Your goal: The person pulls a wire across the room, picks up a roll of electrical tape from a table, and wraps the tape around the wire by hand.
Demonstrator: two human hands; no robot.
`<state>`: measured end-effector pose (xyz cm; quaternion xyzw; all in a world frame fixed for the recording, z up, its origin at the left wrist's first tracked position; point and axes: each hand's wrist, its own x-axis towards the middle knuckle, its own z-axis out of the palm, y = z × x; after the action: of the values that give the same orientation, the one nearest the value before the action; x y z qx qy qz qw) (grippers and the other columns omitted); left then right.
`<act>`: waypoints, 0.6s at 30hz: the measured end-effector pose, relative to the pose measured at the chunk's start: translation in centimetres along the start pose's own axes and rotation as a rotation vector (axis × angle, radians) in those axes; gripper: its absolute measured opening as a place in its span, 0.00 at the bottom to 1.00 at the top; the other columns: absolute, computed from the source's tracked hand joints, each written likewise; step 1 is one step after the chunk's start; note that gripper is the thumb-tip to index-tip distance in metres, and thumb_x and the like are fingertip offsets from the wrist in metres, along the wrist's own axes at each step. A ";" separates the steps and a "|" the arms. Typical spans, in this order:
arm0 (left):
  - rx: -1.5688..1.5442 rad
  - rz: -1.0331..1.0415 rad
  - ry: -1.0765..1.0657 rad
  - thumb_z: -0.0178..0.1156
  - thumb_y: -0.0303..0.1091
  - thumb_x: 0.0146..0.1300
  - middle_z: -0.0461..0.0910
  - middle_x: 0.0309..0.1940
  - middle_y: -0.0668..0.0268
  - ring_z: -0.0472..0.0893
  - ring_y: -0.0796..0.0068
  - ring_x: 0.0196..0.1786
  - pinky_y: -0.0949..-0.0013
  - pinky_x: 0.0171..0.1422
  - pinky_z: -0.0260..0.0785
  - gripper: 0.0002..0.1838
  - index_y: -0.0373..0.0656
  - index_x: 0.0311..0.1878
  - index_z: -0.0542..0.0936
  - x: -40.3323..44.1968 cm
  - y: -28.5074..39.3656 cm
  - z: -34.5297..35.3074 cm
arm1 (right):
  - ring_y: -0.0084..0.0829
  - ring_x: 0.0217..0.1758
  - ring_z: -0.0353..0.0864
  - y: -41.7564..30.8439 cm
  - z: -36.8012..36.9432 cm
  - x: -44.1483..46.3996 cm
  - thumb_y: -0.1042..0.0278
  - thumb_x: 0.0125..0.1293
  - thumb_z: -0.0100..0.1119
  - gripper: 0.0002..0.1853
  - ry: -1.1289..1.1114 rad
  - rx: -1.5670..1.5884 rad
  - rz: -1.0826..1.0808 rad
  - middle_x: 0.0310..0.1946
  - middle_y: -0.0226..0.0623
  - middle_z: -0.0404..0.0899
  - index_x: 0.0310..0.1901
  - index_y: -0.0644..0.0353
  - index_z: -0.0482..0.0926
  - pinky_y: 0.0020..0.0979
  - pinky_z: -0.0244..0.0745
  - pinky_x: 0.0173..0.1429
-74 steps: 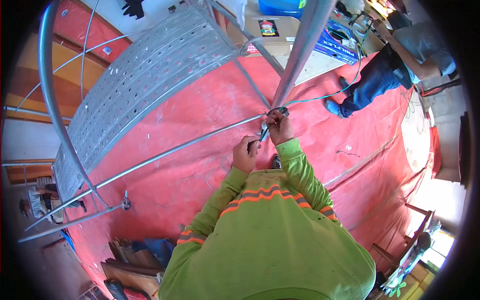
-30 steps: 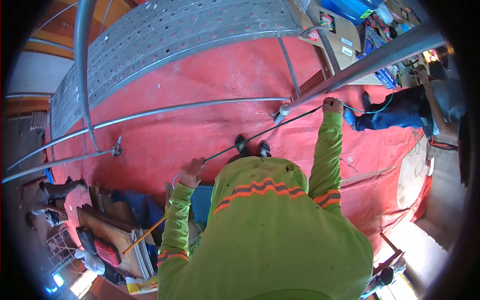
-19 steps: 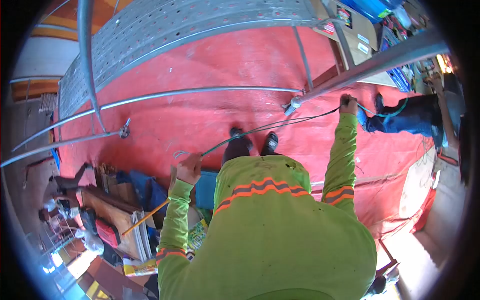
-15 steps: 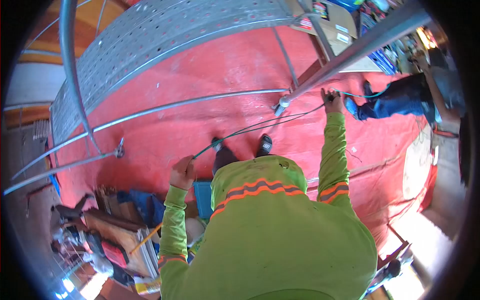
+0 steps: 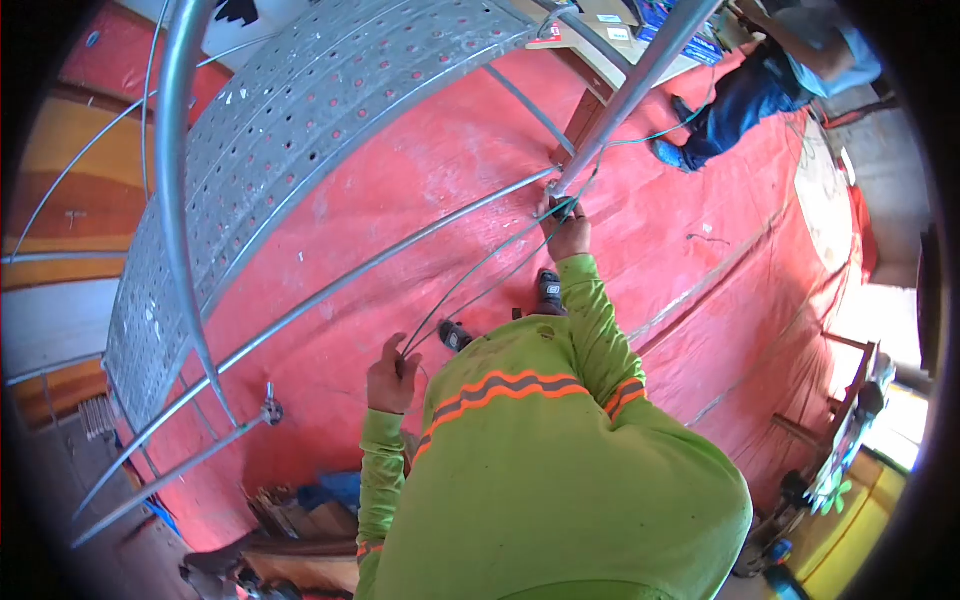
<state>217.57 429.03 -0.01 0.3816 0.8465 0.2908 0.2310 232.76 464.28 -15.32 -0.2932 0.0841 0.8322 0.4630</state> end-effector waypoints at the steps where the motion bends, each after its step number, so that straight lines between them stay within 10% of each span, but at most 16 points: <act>1: 0.041 -0.011 -0.045 0.53 0.31 0.65 0.75 0.20 0.54 0.76 0.59 0.21 0.63 0.27 0.66 0.09 0.37 0.42 0.78 -0.1 -1.0 -0.4 | 0.35 0.39 0.76 0.8 0.1 -0.2 0.62 0.69 0.47 0.11 -0.067 0.002 -0.016 0.33 0.34 0.76 0.46 0.56 0.74 0.43 0.74 0.52; 4: -0.136 0.115 -0.004 0.52 0.33 0.66 0.73 0.17 0.60 0.74 0.67 0.19 0.67 0.26 0.64 0.10 0.38 0.43 0.77 -0.4 -5.7 -0.7 | 0.35 0.37 0.76 2.8 0.6 -1.3 0.63 0.71 0.43 0.10 -0.201 -0.003 -0.065 0.33 0.34 0.76 0.42 0.57 0.74 0.41 0.75 0.49; 13: -1.102 -0.454 -0.709 0.52 0.41 0.68 0.70 0.17 0.70 0.67 0.81 0.20 0.76 0.26 0.58 0.17 0.33 0.36 0.77 2.5 -11.8 -2.7 | 0.40 0.47 0.79 3.7 3.1 -7.6 0.60 0.72 0.41 0.15 -0.377 -0.043 -0.160 0.41 0.40 0.78 0.46 0.62 0.72 0.47 0.72 0.59; 18: -0.808 -0.169 -0.659 0.50 0.39 0.69 0.73 0.24 0.67 0.71 0.77 0.26 0.74 0.31 0.64 0.14 0.35 0.38 0.75 3.4 -11.4 -0.7 | 0.38 0.46 0.78 6.7 5.2 -10.4 0.58 0.71 0.45 0.12 -0.365 0.002 -0.102 0.43 0.36 0.77 0.46 0.55 0.73 0.47 0.69 0.61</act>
<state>209.28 425.29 -7.64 0.2637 0.5770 0.4390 0.6363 229.24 455.20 -6.10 -0.1408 -0.0158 0.8469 0.5126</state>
